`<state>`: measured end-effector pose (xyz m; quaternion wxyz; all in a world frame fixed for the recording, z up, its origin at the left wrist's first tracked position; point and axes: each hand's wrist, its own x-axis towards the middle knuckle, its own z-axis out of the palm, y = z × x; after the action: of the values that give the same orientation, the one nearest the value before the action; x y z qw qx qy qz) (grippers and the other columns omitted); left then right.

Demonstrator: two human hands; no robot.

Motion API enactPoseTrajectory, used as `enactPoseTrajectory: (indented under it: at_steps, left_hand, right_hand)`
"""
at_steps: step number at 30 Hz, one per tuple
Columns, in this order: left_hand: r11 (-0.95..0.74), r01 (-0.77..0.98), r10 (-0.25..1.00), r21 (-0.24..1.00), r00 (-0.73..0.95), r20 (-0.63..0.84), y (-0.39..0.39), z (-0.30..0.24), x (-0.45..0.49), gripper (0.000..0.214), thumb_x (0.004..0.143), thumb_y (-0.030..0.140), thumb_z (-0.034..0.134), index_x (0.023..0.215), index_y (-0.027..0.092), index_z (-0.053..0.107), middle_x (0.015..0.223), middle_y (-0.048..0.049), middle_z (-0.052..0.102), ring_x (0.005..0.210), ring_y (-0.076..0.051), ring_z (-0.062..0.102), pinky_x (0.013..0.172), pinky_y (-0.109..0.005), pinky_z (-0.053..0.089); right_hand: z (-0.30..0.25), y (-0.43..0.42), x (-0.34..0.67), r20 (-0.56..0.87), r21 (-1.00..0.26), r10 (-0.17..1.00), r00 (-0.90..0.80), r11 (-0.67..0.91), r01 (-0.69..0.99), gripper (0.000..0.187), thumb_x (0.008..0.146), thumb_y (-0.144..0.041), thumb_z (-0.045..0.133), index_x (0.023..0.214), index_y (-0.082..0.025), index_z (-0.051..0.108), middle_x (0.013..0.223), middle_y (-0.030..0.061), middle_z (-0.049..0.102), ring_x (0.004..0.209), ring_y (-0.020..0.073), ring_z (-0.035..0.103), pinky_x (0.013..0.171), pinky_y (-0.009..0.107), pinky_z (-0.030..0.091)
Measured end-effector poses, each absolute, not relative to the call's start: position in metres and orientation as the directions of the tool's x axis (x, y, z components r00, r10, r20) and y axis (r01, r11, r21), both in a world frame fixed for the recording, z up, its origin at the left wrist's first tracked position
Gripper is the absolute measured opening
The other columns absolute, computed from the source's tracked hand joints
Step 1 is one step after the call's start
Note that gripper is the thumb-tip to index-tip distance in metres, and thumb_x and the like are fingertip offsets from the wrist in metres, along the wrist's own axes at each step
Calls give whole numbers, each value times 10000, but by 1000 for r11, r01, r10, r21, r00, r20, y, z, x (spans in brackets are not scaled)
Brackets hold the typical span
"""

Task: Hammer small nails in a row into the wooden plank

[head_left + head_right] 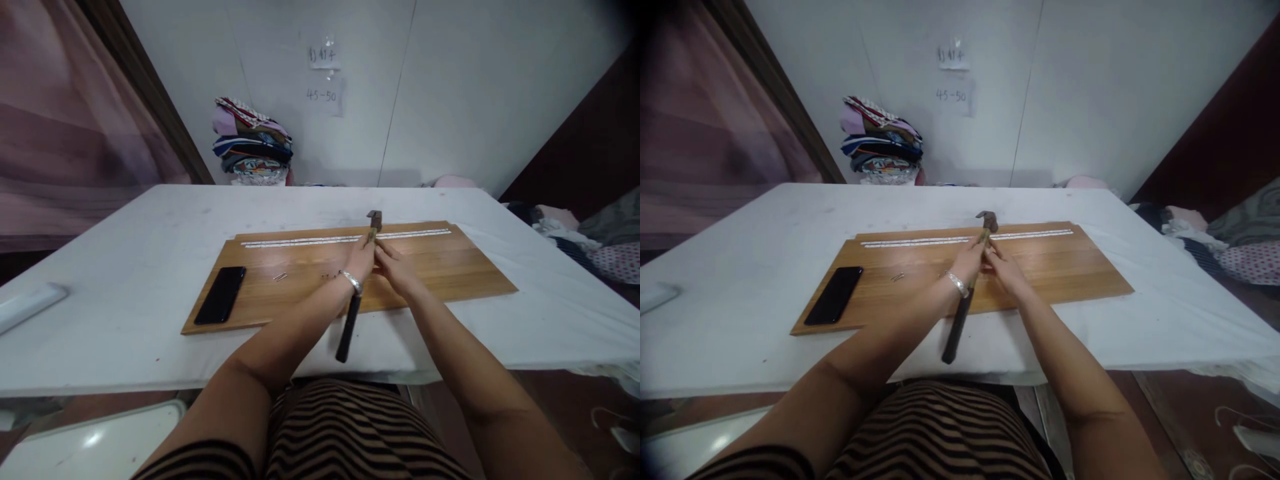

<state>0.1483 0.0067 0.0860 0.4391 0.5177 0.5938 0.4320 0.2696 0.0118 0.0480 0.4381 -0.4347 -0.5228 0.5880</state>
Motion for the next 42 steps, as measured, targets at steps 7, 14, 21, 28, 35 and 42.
enactPoseTrajectory:
  at_steps: [7, 14, 21, 28, 35, 42]
  left_hand:
    - [-133, 241, 976, 961, 200, 85, -27, 74, 151, 387, 1009, 431, 449, 1211, 184, 667, 1134, -77, 733, 1048, -207, 673, 941, -329, 532]
    - [-44, 551, 995, 833, 101, -14, -55, 54, 71, 313, 971, 372, 515, 1121, 213, 738, 1077, -53, 765, 916, -198, 710, 918, -339, 543]
    - [-70, 895, 996, 440, 38, 81, -71, 13, 3, 281, 930, 225, 512, 1126, 189, 712, 1292, -125, 682, 1235, -267, 593, 1121, -409, 419]
    - [-118, 914, 990, 388, 79, 116, -81, -7, 3, 283, 965, 266, 475, 1144, 208, 687, 1365, -130, 623, 1308, -285, 523, 1151, -453, 369]
    - [-138, 903, 981, 408, 70, 179, -80, -11, 1, 265, 948, 246, 516, 1127, 198, 704, 1340, -134, 641, 1292, -291, 544, 1121, -466, 404]
    - [-177, 911, 968, 373, 94, 231, -79, -17, 1, 261, 944, 240, 534, 1123, 168, 710, 1309, -144, 654, 1255, -294, 566, 1090, -459, 432]
  right_hand:
    - [74, 5, 282, -149, -986, 950, -275, -164, -34, 434, 637, -560, 810, 798, -239, 567, 597, -35, 582, 508, 138, 526, 469, 257, 466]
    - [62, -9, 302, -217, -906, 927, -305, -76, 416, 320, 780, -519, 676, 764, -232, 537, 590, -31, 571, 404, 104, 452, 351, 226, 342]
    - [47, -1, 309, -84, -817, 957, -279, 94, 569, 169, 844, -391, 558, 782, -239, 516, 623, -31, 544, 494, 134, 467, 469, 264, 399]
    - [42, -4, 303, -68, -721, 954, -292, 155, 675, 74, 820, -283, 560, 762, -237, 560, 663, 5, 601, 631, 194, 541, 661, 334, 440]
    - [49, -6, 306, -54, -678, 959, -279, 170, 715, 123, 845, -335, 532, 789, -228, 556, 730, 17, 614, 700, 205, 573, 697, 334, 440]
    - [50, -12, 308, -99, -667, 967, -237, 112, 736, 156, 845, -367, 528, 818, -218, 567, 699, 15, 602, 625, 179, 531, 614, 305, 419]
